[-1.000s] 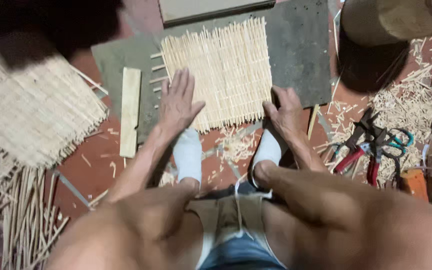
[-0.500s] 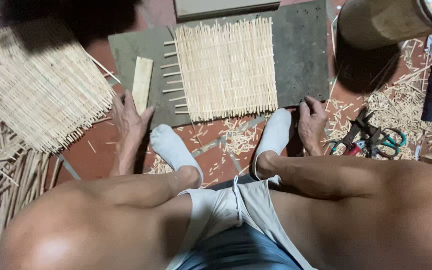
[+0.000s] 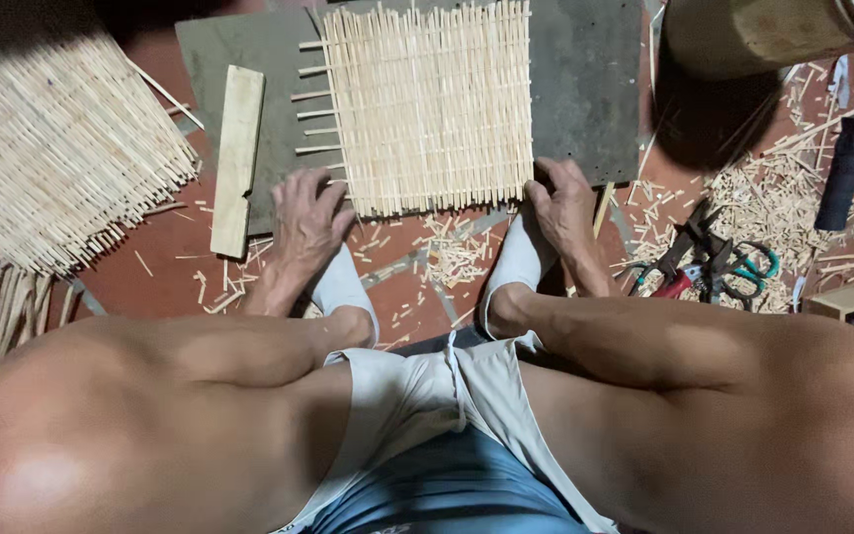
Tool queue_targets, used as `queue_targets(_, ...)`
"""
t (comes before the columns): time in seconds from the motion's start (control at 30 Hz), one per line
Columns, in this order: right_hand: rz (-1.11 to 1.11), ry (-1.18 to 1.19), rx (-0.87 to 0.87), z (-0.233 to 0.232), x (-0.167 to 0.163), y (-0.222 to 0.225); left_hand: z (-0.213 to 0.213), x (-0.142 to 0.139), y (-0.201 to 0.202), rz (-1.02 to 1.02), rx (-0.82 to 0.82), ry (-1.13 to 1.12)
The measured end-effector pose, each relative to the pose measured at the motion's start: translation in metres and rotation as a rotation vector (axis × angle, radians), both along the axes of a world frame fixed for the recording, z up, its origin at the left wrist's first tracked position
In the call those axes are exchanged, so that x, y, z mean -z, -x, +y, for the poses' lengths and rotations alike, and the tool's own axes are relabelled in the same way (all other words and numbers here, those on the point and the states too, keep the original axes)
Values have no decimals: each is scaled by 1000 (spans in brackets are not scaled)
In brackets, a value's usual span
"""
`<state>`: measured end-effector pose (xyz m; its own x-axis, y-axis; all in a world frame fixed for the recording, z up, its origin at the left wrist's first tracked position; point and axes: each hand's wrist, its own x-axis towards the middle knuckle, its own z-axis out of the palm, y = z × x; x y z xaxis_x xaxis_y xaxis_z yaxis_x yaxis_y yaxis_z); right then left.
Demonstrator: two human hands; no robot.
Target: The person assembles small bamboo mats by applying adhesive to cardboard pieces using a roller, then pressing woven bamboo strips onto the adhesive. The person repeats this process for multiple units, aligning and pressing the bamboo to secure it.
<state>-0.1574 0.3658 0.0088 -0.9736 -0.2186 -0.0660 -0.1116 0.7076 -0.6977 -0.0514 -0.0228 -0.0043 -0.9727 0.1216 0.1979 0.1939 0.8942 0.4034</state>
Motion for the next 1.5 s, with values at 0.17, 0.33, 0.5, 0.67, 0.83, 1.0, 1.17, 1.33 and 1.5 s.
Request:
queue_targets(0.17,71,-62,-149,10,2,2,4,8,-11,-4,-49,-86)
queue_targets(0.33,43,-77,-255,10,-5,15,5,10,-8,50,-62,-90)
queue_targets(0.5,18,-76,-234,2,-17,17,0,9,-5,46,-48,-79)
queue_targets(0.67,-176,31,-60,-1,-29,28,-30,-2,-8,84,-176,-44)
queue_targets(0.83,52,32,-20,-30,-36,64,-31,-14,39,67,-106,52)
queue_targets(1.0,47,-214,-52,-59,-39,80,-4,-15,85,-187,40,63)
queue_targets(1.17,186,-196,-137,-61,-42,77,-4,-9,81,-170,34,61)
queue_targets(1.33,206,-91,-103,-62,-53,73,-4,-5,78,-125,44,34)
queue_targets(1.5,174,-81,-77,-63,-66,67,-1,-12,76,-166,29,-2)
